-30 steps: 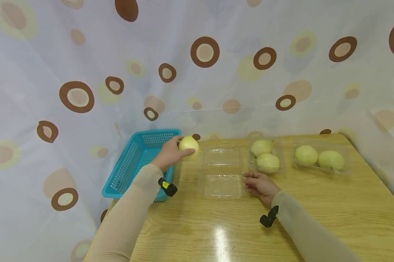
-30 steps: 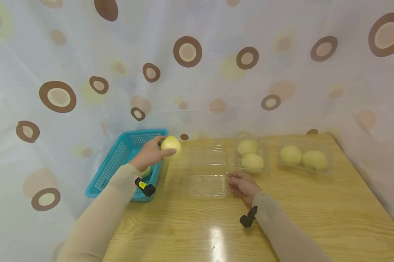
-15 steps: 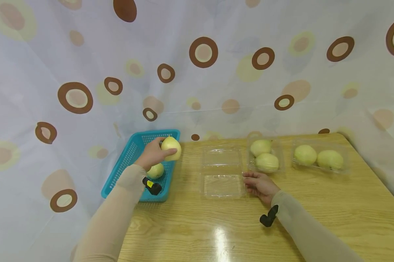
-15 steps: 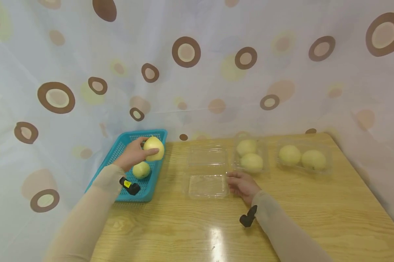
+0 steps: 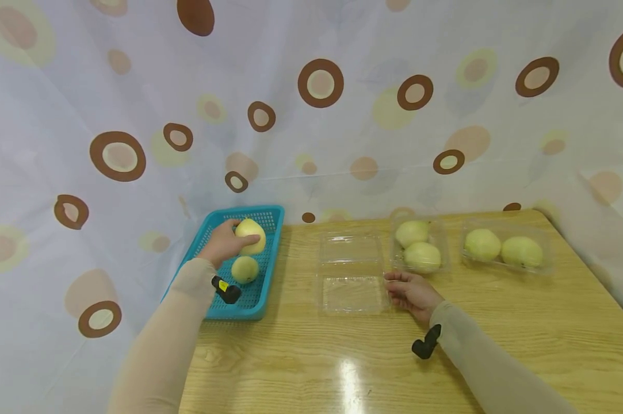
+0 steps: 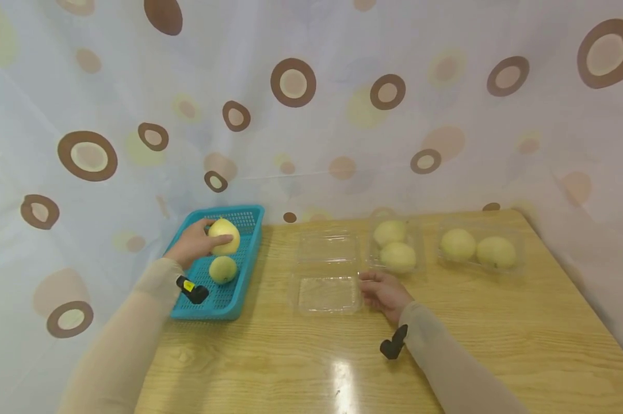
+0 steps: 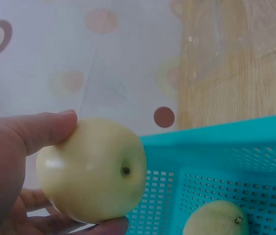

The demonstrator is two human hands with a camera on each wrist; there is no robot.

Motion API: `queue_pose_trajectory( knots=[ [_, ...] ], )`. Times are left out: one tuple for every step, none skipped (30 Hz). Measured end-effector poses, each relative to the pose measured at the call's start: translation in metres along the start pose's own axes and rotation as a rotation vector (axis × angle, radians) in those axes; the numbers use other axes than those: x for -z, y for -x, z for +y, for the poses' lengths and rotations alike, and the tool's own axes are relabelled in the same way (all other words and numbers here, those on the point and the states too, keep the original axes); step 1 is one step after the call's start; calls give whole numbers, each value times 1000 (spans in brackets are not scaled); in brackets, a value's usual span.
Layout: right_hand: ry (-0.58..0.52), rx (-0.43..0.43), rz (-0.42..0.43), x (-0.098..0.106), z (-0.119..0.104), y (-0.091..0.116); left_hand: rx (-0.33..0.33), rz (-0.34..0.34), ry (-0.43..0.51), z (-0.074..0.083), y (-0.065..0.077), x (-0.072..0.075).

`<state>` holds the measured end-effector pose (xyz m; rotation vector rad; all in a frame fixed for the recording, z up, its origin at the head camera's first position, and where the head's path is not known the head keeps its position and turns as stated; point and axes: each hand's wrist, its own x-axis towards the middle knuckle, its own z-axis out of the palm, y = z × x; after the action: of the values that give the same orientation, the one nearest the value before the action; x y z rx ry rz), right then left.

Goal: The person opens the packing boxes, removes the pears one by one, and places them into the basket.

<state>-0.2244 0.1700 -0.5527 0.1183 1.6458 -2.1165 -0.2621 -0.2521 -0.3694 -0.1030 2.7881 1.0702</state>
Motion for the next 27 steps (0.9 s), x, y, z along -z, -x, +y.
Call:
queue_pose_trajectory(
  knots=[
    [3,0,0,0,0,0,6,-1,1,-2,-1,1],
    [3,-1,3,0,0,0,14,-2,5,-4,-1,1],
    [4,-1,5,1,0,0,21,-4,8,-6,-2,2],
    [4,0,8,1,1,0,31,-6,5,-9,-3,2],
    [7,1,7,1,1,0,40,-9,8,-11,-4,2],
    [6,2,8,1,1,0,48,-11,5,-14,-5,2],
    [8,3,7,1,1,0,57,-13,5,-17,-5,3],
    [8,4,7,1,1,0,66,-13,-2,-19,-6,3],
    [9,6,5,2,1,0,73,-10,-11,-22,-6,4],
    [10,8,4,2,1,1,81,-7,-21,-24,-7,4],
    [11,9,1,2,1,1,89,-2,-25,-27,-7,5],
    [9,10,3,2,1,1,93,2,-34,-29,-7,6],
    [10,12,2,2,1,1,100,8,-45,-32,-8,7],
    [9,13,2,2,1,1,105,15,-57,-35,-9,7],
    [10,14,2,2,1,1,108,20,-62,-38,-9,8],
    [9,15,3,2,1,1,112,22,-66,-42,-10,9],
    [6,14,4,2,1,1,116,25,-69,-45,-10,9],
    [4,13,5,2,1,1,122,27,-74,-49,-11,10],
    [2,12,6,2,1,1,132,30,-77,-53,-11,11],
    [1,13,6,2,1,1,139,31,-79,-57,-11,12],
    [3,12,6,2,1,1,151,30,-79,-60,-11,13],
    [4,11,5,2,1,1,162,29,-81,-64,-12,13],
    [5,10,6,2,1,2,170,29,-85,-67,-12,14],
    [7,11,8,2,1,2,179,28,-83,-69,-12,14],
    [10,14,10,2,1,2,186,29,-82,-72,-13,14],
    [14,17,10,2,1,2,194,30,-83,-75,-13,14],
    [19,17,11,2,1,2,199,31,-87,-77,-14,14]
  ],
)
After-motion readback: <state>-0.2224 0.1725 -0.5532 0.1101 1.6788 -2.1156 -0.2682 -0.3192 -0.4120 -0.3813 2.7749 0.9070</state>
